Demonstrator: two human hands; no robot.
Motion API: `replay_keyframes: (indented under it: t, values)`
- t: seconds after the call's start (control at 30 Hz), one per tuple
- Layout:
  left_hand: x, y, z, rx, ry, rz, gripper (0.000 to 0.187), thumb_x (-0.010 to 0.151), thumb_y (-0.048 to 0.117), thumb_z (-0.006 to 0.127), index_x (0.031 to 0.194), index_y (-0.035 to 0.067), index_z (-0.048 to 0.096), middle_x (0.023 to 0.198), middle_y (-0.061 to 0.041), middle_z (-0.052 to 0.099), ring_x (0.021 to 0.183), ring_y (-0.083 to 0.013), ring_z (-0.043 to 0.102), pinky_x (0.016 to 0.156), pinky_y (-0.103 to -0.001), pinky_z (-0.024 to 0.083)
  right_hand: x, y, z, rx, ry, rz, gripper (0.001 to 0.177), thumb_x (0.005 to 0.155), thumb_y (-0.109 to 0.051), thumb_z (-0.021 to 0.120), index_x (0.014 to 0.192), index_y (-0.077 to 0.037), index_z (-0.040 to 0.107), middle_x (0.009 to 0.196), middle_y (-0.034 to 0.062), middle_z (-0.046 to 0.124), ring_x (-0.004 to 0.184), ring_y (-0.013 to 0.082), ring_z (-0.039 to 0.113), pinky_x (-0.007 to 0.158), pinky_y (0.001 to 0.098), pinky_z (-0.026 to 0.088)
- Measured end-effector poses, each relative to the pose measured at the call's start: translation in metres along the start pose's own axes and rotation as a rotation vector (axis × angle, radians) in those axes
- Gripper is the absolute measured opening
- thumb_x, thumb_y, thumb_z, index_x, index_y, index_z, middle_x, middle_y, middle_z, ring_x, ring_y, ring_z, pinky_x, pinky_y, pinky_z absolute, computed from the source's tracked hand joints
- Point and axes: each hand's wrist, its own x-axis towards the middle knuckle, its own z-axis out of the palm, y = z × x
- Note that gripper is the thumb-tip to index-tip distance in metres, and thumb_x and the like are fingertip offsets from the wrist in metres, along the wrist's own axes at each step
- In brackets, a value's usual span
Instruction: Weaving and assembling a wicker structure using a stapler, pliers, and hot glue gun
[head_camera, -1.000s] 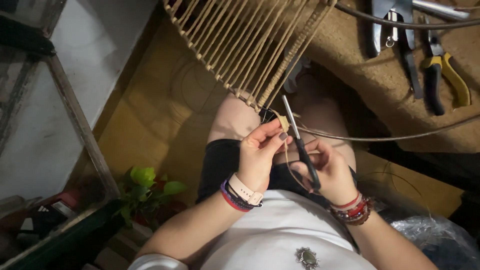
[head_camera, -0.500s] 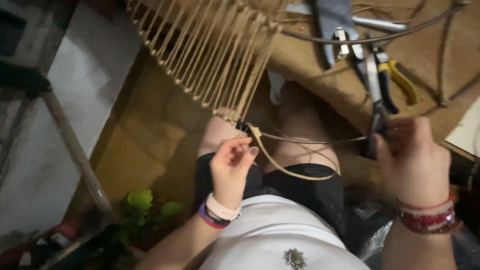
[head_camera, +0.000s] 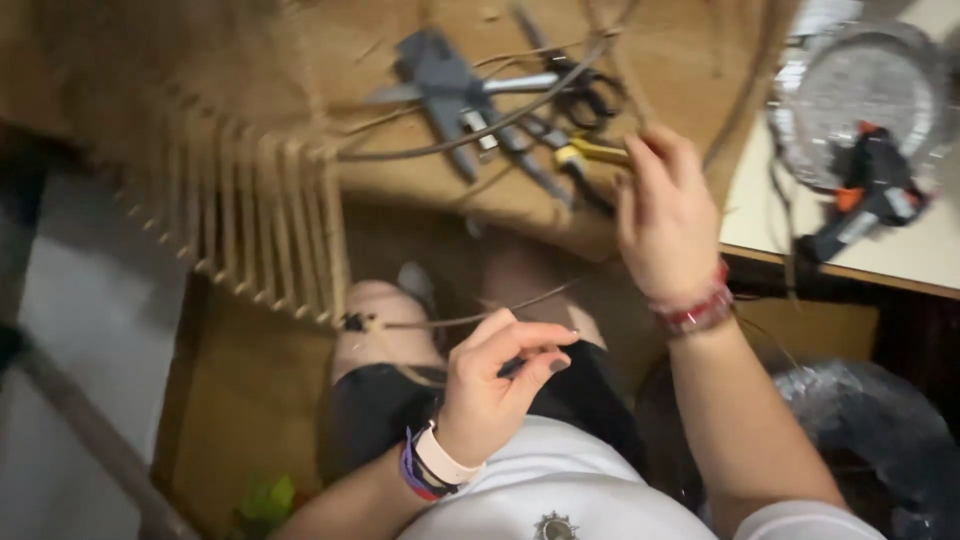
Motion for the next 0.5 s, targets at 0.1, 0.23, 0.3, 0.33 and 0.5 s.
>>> replay_keyframes:
  t: [0.1, 0.23, 0.3, 0.33, 0.5]
  values:
    - [0.019, -0.001, 0.026, -0.075, -0.124, -0.029, 0.016, 0.103, 0.008, 0.058, 0.106, 0.008, 0.074, 0.093, -0.009, 0.073, 0.076, -0.0135, 0.078, 0.074, -0.022, 0.058, -0.051, 0.058, -0.042, -0.076, 0.128, 0.179, 0.018, 0.101, 0.007, 0.062, 0.117, 0.003, 0.067, 0.109, 0.0202, 0.06, 0.099, 0.0359, 0.06, 0.092, 0.0434, 0.049]
    - [0.034, -0.017, 0.062, -0.114, -0.202, -0.1, 0.022, 0.103, 0.009, 0.051, 0.108, 0.007, 0.072, 0.092, -0.009, 0.071, 0.077, -0.0157, 0.074, 0.074, -0.025, 0.061, -0.114, 0.143, -0.064, -0.456, 0.098, 0.638, 0.043, 0.094, -0.023, 0.081, 0.119, 0.002, 0.055, 0.105, 0.0226, 0.063, 0.094, 0.0463, 0.062, 0.078, 0.0564, 0.048]
    - [0.036, -0.023, 0.075, -0.136, -0.238, -0.182, 0.027, 0.105, 0.015, 0.048, 0.114, 0.009, 0.073, 0.089, -0.008, 0.071, 0.083, -0.0149, 0.075, 0.078, -0.026, 0.063, -0.118, 0.15, -0.067, -0.487, 0.078, 0.815, 0.053, 0.093, -0.034, 0.081, 0.12, 0.001, 0.051, 0.101, 0.0208, 0.066, 0.087, 0.0465, 0.066, 0.067, 0.0596, 0.05]
    - [0.039, -0.025, 0.08, -0.124, -0.26, -0.162, 0.027, 0.103, 0.012, 0.048, 0.118, 0.008, 0.071, 0.105, -0.009, 0.069, 0.094, -0.0178, 0.073, 0.088, -0.029, 0.061, -0.113, 0.147, -0.069, -0.395, 0.098, 0.884, 0.054, 0.095, -0.033, 0.079, 0.123, -0.003, 0.044, 0.088, 0.0113, 0.067, 0.078, 0.0444, 0.068, 0.065, 0.0578, 0.05]
    - [0.04, -0.027, 0.091, -0.074, -0.328, -0.174, 0.026, 0.097, 0.008, 0.057, 0.118, 0.013, 0.072, 0.125, -0.009, 0.066, 0.11, -0.0177, 0.07, 0.095, -0.03, 0.059, -0.122, 0.173, -0.068, -0.213, 0.195, 1.012, 0.063, 0.089, -0.032, 0.077, 0.131, -0.005, 0.038, 0.089, 0.0062, 0.071, 0.087, 0.0431, 0.07, 0.071, 0.0572, 0.047]
